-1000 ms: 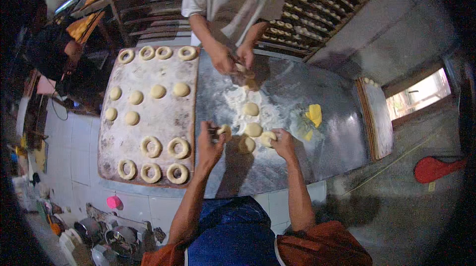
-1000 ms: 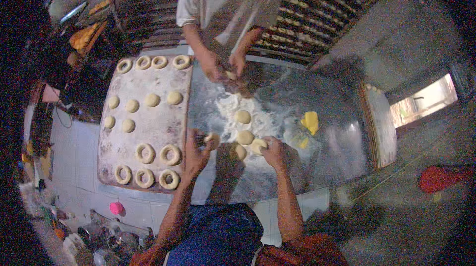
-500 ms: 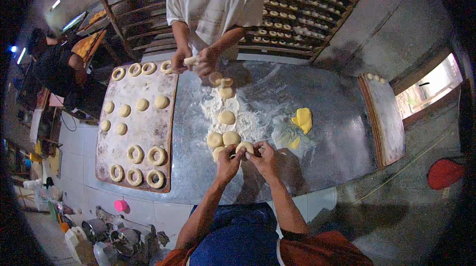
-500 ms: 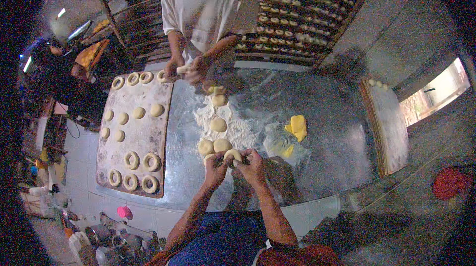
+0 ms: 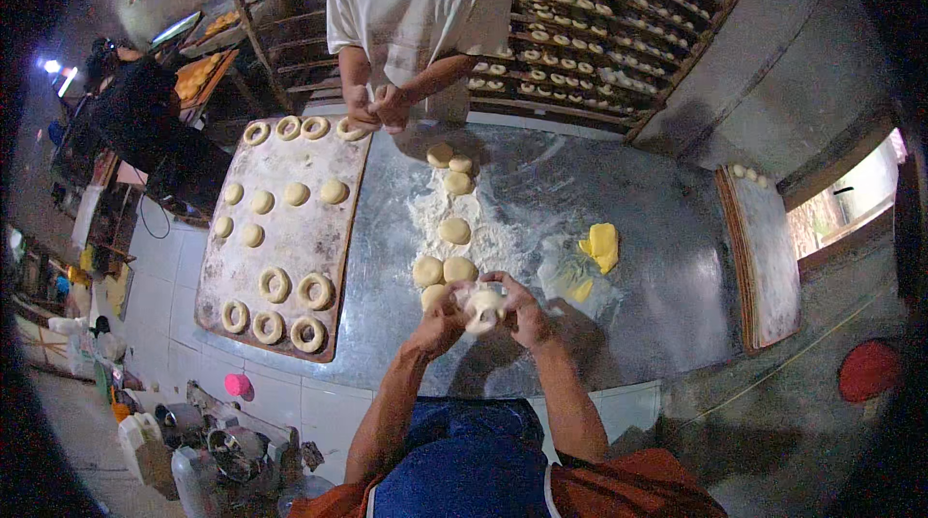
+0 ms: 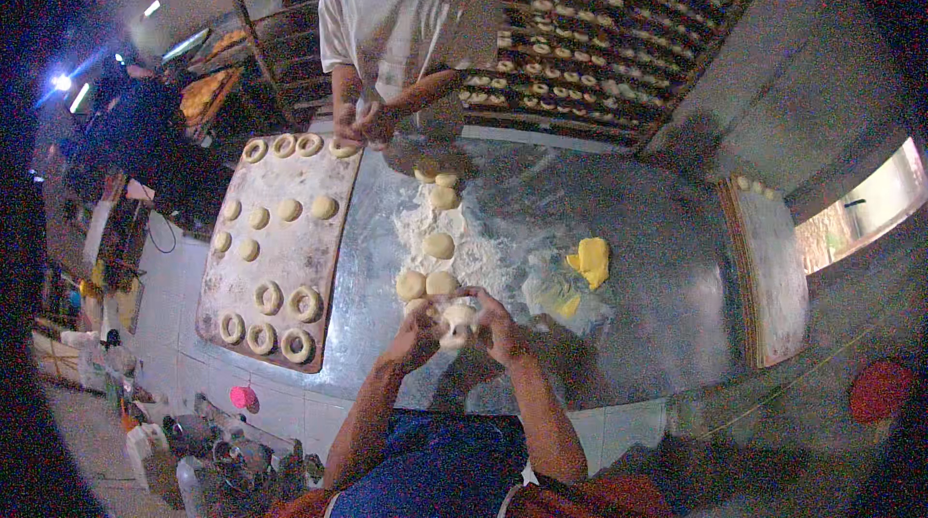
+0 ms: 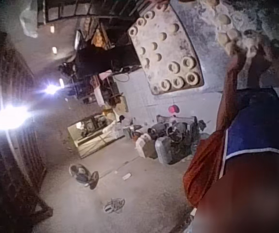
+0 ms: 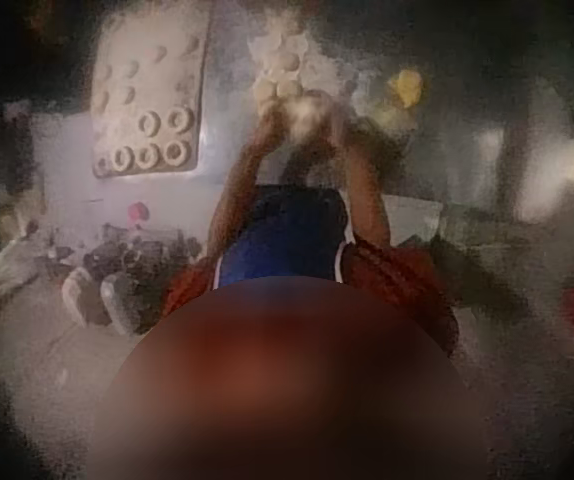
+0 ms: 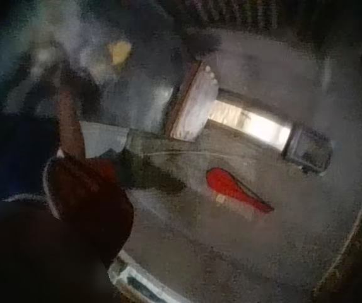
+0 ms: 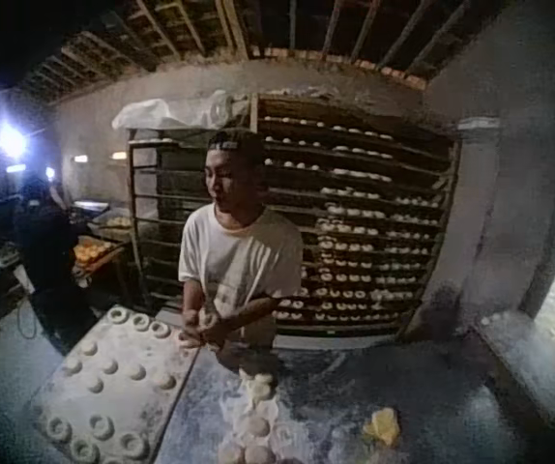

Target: The person shapes dough balls into ring shapes by hand and places them on a floured wooden board. A coworker performs the same task at the same table. The camera wearer briefly walks to a dough mixer and returns to continue shaping.

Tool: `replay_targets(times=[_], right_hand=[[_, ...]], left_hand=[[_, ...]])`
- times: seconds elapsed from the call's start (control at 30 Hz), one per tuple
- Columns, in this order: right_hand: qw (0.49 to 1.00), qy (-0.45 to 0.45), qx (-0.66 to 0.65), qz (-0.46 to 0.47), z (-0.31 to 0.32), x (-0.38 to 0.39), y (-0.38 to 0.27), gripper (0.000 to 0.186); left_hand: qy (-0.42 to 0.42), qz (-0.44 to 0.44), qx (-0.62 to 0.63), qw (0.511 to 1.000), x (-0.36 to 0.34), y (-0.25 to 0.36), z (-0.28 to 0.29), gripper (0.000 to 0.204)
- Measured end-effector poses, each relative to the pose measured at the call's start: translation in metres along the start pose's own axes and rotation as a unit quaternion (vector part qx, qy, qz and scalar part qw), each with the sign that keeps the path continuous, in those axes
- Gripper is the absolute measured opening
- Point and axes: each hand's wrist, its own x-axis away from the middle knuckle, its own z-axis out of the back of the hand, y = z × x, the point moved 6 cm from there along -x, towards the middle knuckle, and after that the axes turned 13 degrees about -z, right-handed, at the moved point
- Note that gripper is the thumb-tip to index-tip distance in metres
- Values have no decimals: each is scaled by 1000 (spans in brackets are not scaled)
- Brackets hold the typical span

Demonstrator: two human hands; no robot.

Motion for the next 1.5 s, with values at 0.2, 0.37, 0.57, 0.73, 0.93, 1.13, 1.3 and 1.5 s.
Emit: replay_targets(times=[0.2,0.37,0.57,0.73,0.93,1.13,1.3,1.5], right_hand=[[963,183,197,-20,23,-45,30,34],[992,123,6,-6,-1,-53,46,40],[901,248,341,104,-72,-74,43,48],[817,252,477,205,-82,-89,68,45],[776,247,549,188,-119,-118,95,29],[848,157,471,186,-222,-126,82,59],[759,44,630,159,-243,-158,113,69],[829,14,518,211,-255,-177,136,56]], left_hand=[[119,-99,55,986,4,-9,31,43],[81,-108,-157,978,4,28,42,22],[266,-200,-72,940,16,29,83,35],[197,-224,-306,904,24,52,118,40],[243,-102,20,964,44,39,178,23],[281,-268,-171,906,74,76,222,34],[289,-281,-304,863,91,120,254,20],[247,-299,-299,872,107,137,281,27]])
